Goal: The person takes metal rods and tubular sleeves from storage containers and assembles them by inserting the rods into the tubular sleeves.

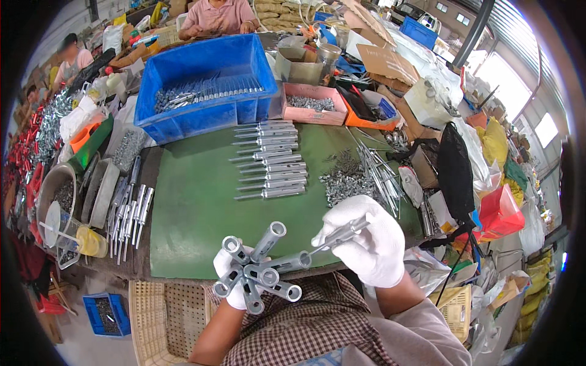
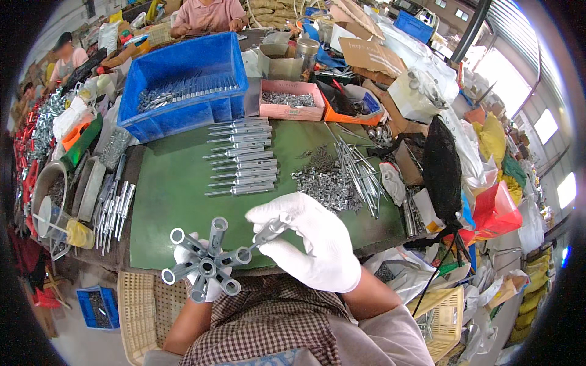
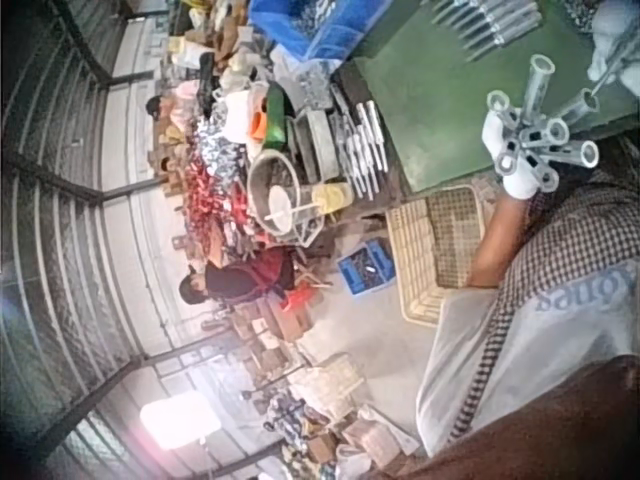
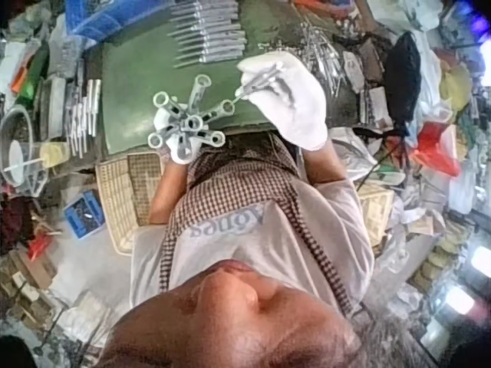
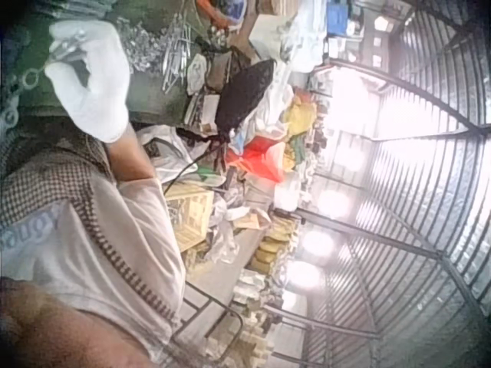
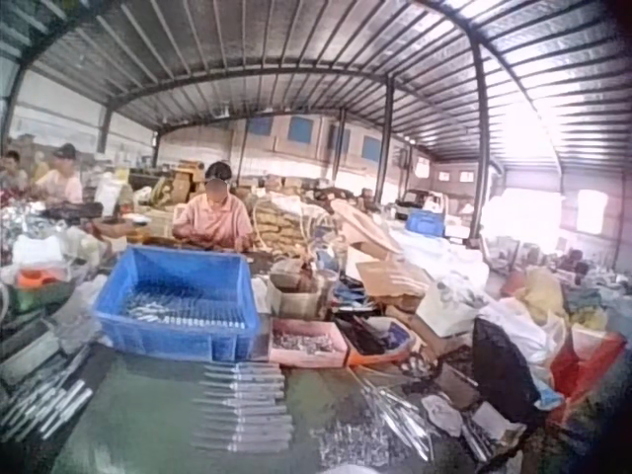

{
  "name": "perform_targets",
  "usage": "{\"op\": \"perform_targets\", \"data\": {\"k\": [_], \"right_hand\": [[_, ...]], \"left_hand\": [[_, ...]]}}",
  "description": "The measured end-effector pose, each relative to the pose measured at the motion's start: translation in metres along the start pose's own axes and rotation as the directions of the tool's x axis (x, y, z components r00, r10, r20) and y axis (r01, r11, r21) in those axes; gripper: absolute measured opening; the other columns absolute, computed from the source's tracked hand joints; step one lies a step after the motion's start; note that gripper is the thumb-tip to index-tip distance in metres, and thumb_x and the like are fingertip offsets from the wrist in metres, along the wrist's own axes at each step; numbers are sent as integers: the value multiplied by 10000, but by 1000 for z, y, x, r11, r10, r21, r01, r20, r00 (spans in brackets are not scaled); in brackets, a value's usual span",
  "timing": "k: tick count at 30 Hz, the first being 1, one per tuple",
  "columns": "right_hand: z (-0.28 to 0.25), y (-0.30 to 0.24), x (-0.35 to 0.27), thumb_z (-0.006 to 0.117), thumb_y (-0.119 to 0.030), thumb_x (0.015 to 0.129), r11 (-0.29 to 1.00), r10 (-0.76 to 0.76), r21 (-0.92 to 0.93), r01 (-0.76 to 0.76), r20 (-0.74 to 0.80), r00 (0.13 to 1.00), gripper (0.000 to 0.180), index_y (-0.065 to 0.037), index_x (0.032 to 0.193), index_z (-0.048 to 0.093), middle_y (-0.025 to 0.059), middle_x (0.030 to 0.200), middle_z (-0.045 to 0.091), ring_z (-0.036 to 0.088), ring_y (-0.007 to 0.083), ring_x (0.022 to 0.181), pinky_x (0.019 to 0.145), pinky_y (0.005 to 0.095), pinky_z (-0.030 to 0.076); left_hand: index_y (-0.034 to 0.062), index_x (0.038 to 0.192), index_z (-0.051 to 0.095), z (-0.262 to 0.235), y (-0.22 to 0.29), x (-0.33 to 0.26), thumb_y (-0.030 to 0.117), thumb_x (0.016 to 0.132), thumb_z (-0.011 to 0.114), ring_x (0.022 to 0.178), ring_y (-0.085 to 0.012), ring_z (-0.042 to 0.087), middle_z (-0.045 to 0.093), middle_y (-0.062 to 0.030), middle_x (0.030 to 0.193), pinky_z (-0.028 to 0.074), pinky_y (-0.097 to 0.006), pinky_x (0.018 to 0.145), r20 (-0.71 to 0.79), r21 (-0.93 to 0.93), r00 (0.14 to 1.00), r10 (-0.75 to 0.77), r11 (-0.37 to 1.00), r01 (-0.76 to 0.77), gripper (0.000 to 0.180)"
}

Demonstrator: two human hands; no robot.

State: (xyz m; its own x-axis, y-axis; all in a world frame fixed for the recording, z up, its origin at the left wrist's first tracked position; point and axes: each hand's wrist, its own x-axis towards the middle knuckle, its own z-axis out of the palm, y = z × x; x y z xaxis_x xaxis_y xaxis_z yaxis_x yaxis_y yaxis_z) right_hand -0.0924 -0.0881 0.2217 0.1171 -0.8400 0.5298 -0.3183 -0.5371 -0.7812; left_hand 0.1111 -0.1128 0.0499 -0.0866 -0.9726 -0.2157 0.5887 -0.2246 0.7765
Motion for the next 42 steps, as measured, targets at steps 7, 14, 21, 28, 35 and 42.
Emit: {"op": "perform_targets", "data": {"k": [7,14,21,28,35,42], "right_hand": [[3,5,-4,717,20,704,978,-136,-159,136,14,991,332,-60,1016,638,82,930,655,640,277,819,715,344,515],[10,7,0,711,28,708,950,-226,-209,230,43,973,312,-48,1000,628,94,925,654,640,295,835,728,356,517],[8,10,0,706,28,712,972,-185,-138,189,43,982,308,-49,999,626,114,926,643,640,289,825,715,353,517],[8,6,4,706,23,714,968,-119,-216,130,65,991,309,-49,1001,619,117,942,637,637,279,810,700,343,516],[13,3,7,710,20,710,975,-129,-153,159,192,973,330,-73,1015,626,102,929,631,625,274,819,717,351,507],[-3,6,10,749,-34,699,994,66,67,-85,244,968,334,-79,1016,655,84,1030,615,601,225,931,794,333,487]], "left_hand": [[169,1124,500,-1,3,-3,458,919,478,741,-178,605,594,-41,915,539,-366,574,284,203,920,271,920,-334,355],[170,1154,489,-18,-5,7,477,921,460,701,-192,608,596,-44,912,538,-359,546,347,515,849,398,675,-528,387],[173,1121,512,-7,-2,4,471,917,478,645,-181,586,595,-32,859,536,-325,581,277,489,895,348,751,-443,362],[157,1119,518,-11,-8,10,441,926,488,630,-166,578,598,-11,858,509,-301,551,325,484,852,411,702,-523,344],[167,1184,497,-18,-14,5,414,943,474,765,-171,605,595,-27,914,525,-320,642,179,376,929,323,851,-368,346],[104,1060,490,10,12,-8,371,893,550,756,-214,618,578,-72,871,557,-374,674,97,203,964,248,943,-263,321]]}}
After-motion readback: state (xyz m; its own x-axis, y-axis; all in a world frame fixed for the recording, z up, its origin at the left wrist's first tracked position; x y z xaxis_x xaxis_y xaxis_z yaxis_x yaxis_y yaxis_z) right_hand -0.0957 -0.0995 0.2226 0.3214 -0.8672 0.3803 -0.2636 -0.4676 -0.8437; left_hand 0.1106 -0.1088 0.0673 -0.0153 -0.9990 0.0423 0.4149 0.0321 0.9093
